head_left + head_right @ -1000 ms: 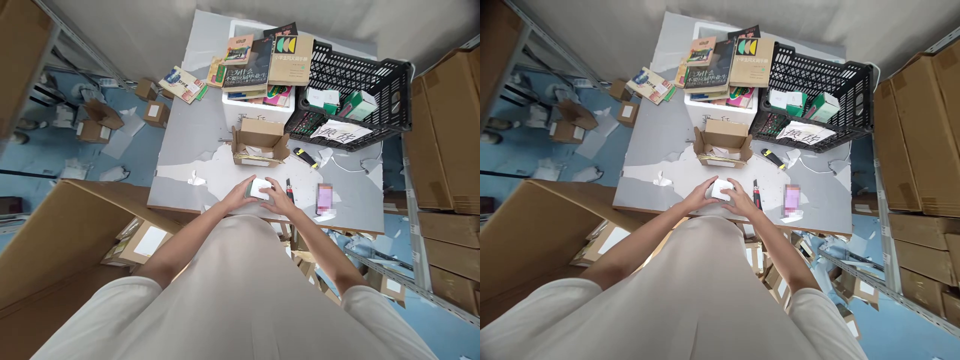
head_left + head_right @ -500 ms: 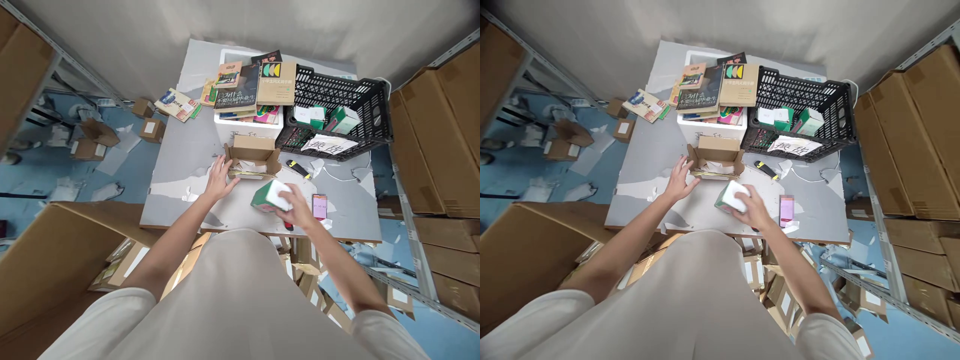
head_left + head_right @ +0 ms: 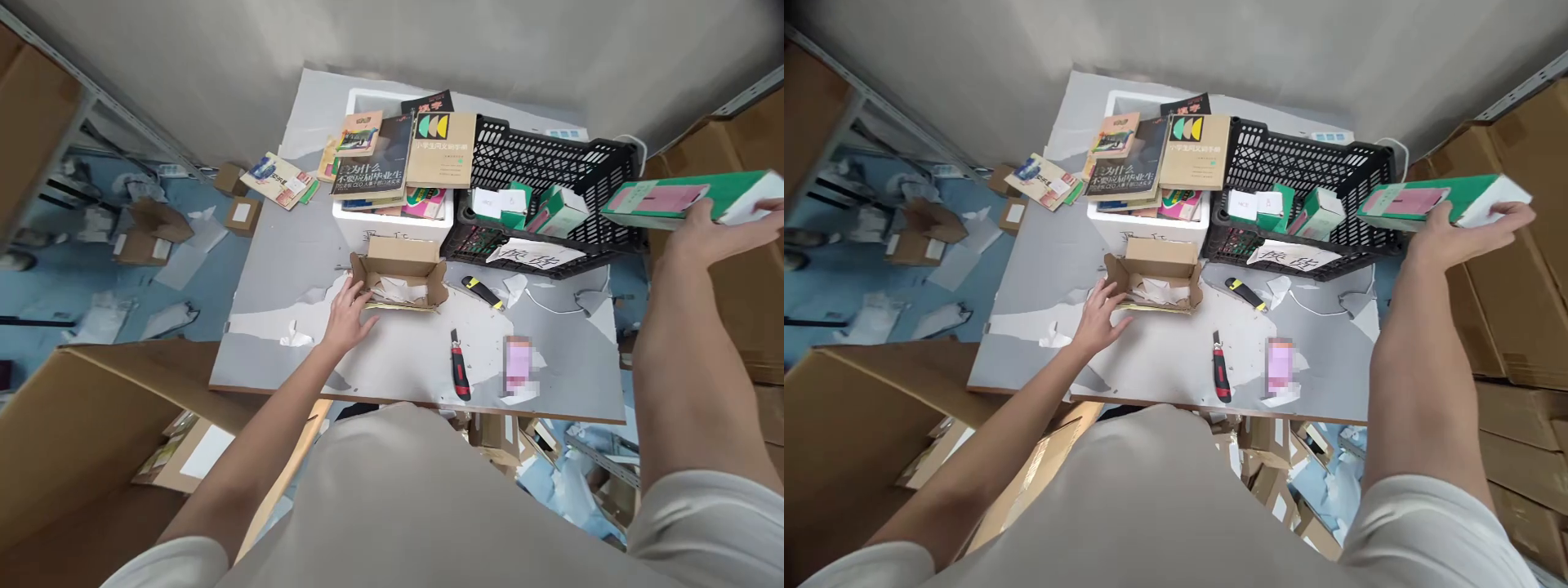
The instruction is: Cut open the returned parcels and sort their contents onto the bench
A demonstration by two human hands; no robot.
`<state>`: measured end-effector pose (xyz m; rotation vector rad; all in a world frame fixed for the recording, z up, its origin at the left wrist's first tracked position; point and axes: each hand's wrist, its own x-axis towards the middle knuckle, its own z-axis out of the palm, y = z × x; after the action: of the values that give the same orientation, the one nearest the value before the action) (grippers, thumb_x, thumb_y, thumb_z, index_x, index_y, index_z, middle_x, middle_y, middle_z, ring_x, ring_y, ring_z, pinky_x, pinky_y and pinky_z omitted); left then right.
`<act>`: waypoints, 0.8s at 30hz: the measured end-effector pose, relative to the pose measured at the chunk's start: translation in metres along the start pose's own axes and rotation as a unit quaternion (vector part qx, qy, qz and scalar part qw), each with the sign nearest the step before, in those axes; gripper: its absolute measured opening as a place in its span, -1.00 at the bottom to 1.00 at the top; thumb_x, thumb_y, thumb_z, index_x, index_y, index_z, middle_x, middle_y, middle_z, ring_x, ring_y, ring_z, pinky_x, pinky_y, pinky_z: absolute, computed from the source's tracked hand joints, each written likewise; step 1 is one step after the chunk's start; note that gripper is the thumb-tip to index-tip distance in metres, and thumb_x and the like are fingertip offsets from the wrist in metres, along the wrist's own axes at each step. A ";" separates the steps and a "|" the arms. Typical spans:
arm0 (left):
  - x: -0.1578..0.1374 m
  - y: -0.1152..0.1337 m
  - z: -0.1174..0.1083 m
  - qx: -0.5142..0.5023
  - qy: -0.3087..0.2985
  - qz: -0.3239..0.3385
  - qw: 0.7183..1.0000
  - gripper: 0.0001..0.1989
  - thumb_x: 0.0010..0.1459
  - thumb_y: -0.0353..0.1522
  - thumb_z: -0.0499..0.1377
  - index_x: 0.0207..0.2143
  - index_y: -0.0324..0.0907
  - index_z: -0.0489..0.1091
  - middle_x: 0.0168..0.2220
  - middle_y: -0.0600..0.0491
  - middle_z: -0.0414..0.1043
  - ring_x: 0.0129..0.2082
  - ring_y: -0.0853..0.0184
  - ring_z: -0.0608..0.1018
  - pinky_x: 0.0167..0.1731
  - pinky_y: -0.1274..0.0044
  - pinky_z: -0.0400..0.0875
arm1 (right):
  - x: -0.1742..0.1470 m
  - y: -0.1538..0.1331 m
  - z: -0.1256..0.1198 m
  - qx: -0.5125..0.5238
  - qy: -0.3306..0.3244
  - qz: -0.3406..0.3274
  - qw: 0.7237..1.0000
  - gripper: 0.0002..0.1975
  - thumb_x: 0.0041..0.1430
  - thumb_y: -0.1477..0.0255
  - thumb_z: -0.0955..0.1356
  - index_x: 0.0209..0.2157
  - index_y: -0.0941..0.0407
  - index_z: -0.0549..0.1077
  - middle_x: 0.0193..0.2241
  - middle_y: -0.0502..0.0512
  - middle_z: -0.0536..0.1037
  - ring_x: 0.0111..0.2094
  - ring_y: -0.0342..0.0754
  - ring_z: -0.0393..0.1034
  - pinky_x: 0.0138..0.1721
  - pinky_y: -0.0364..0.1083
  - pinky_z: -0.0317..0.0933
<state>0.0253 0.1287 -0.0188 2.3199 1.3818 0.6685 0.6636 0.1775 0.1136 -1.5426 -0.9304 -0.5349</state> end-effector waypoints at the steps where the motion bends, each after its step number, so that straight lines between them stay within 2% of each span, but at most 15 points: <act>1: -0.001 -0.001 0.000 0.004 0.003 -0.001 1.000 -0.53 0.12 -0.13 0.17 0.04 -0.13 0.34 0.19 -0.20 0.23 0.33 -0.07 0.09 0.19 0.06 0.14 | -0.005 0.017 0.013 -0.040 -0.024 0.029 0.998 -0.53 -0.07 0.23 0.49 -0.28 -0.01 0.14 -0.18 0.20 0.25 -0.16 0.04 0.26 -0.06 0.22 0.07; 4: -0.003 -0.003 0.002 0.002 0.009 -0.011 1.000 -0.55 0.12 -0.12 0.17 0.02 -0.11 0.34 0.18 -0.18 0.24 0.34 -0.08 0.08 0.20 0.03 0.11 | -0.024 0.038 0.046 -0.159 -0.129 0.118 0.972 -0.62 0.06 0.22 0.42 -0.24 0.02 0.16 -0.13 0.25 0.24 -0.27 -0.06 0.30 -0.19 0.09 0.12; 7: -0.003 -0.005 0.004 -0.009 0.013 -0.021 1.000 -0.56 0.12 -0.09 0.17 0.00 -0.09 0.36 0.15 -0.15 0.27 0.34 -0.08 0.06 0.22 0.00 0.07 | -0.038 0.025 0.067 -0.281 -0.260 0.181 0.906 -0.68 0.21 0.18 0.30 -0.16 0.11 0.23 -0.10 0.31 0.25 -0.32 -0.13 0.31 -0.27 0.04 0.08; 9: -0.003 -0.005 0.005 -0.012 0.017 -0.022 1.000 -0.57 0.12 -0.08 0.16 -0.02 -0.09 0.36 0.14 -0.15 0.28 0.35 -0.07 0.05 0.23 0.00 0.05 | -0.044 0.011 0.073 -0.342 -0.317 0.186 0.865 -0.54 0.16 0.15 0.33 -0.06 0.18 0.23 -0.07 0.34 0.24 -0.25 -0.11 0.32 -0.25 0.05 0.06; 10: -0.003 -0.004 0.006 -0.013 0.020 -0.022 0.999 -0.57 0.13 -0.09 0.16 -0.01 -0.10 0.36 0.15 -0.15 0.27 0.35 -0.05 0.04 0.24 0.01 0.04 | -0.047 0.005 0.072 -0.359 -0.334 0.178 0.853 -0.44 0.10 0.14 0.38 -0.01 0.20 0.20 -0.05 0.36 0.23 -0.20 -0.08 0.32 -0.24 0.05 0.05; 12: -0.003 -0.001 0.007 -0.016 0.031 -0.025 0.999 -0.55 0.14 -0.09 0.15 0.02 -0.11 0.34 0.20 -0.16 0.22 0.35 -0.03 0.04 0.24 0.04 0.05 | -0.053 -0.001 0.065 -0.375 -0.352 0.153 0.843 -0.24 -0.05 0.13 0.46 0.06 0.23 0.15 -0.03 0.39 0.21 -0.10 0.00 0.31 -0.22 0.06 0.05; 14: -0.003 0.001 0.008 -0.022 0.045 -0.038 0.998 -0.48 0.14 -0.08 0.15 0.08 -0.11 0.29 0.27 -0.18 0.11 0.35 -0.03 0.04 0.24 0.05 0.05 | -0.060 0.003 0.054 -0.390 -0.352 0.130 0.841 -0.15 -0.09 0.11 0.47 0.11 0.26 0.12 -0.01 0.44 0.18 -0.02 0.08 0.27 -0.18 0.11 0.05; 17: -0.002 0.002 0.010 -0.035 0.056 -0.054 0.996 -0.37 0.10 -0.03 0.17 0.16 -0.10 0.22 0.32 -0.19 0.00 0.36 -0.05 0.01 0.24 0.04 0.04 | -0.067 0.019 0.036 -0.385 -0.358 0.079 0.847 -0.16 0.04 0.08 0.41 0.18 0.29 0.07 0.07 0.62 0.06 0.08 0.18 0.21 -0.13 0.19 0.05; 20: 0.001 0.001 0.010 -0.048 0.054 -0.048 0.996 -0.29 0.09 0.00 0.17 0.21 -0.11 0.16 0.33 -0.21 -0.02 0.37 -0.04 -0.01 0.26 0.05 0.00 | -0.073 0.023 0.015 -0.288 -0.341 -0.011 0.895 -0.06 0.06 0.05 0.38 0.25 0.35 -0.03 0.17 0.80 -0.18 0.24 0.29 -0.02 -0.02 0.25 0.03; 22: 0.001 -0.001 0.008 -0.059 0.060 -0.038 0.996 -0.21 0.08 0.02 0.17 0.26 -0.14 0.07 0.35 -0.24 -0.07 0.37 -0.03 -0.04 0.27 0.07 -0.03 | -0.089 0.004 -0.003 -0.195 -0.272 -0.088 0.938 -0.02 0.07 0.05 0.38 0.28 0.36 -0.09 0.22 0.77 -0.24 0.32 0.34 -0.22 0.10 0.31 -0.10; 23: -0.001 -0.003 0.007 -0.064 0.069 -0.038 0.995 -0.14 0.06 0.03 0.18 0.29 -0.16 0.00 0.36 -0.26 -0.11 0.38 -0.03 -0.06 0.28 0.08 -0.04 | -0.104 -0.013 -0.013 -0.146 -0.232 -0.121 0.954 -0.04 0.08 0.07 0.37 0.28 0.35 -0.10 0.23 0.72 -0.21 0.33 0.36 -0.27 0.14 0.34 -0.18; 24: -0.004 -0.005 0.007 -0.068 0.081 -0.044 0.993 -0.07 0.04 0.04 0.20 0.32 -0.17 -0.09 0.37 -0.28 -0.16 0.38 -0.02 -0.08 0.28 0.10 -0.04 | -0.124 -0.033 -0.023 -0.103 -0.186 -0.126 0.969 -0.15 0.14 0.13 0.34 0.27 0.32 -0.06 0.22 0.66 -0.12 0.33 0.35 -0.22 0.16 0.35 -0.20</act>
<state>0.0237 0.1274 -0.0277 2.1264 1.4508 0.9114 0.5693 0.1224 0.0415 -1.7574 -1.4093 -0.5442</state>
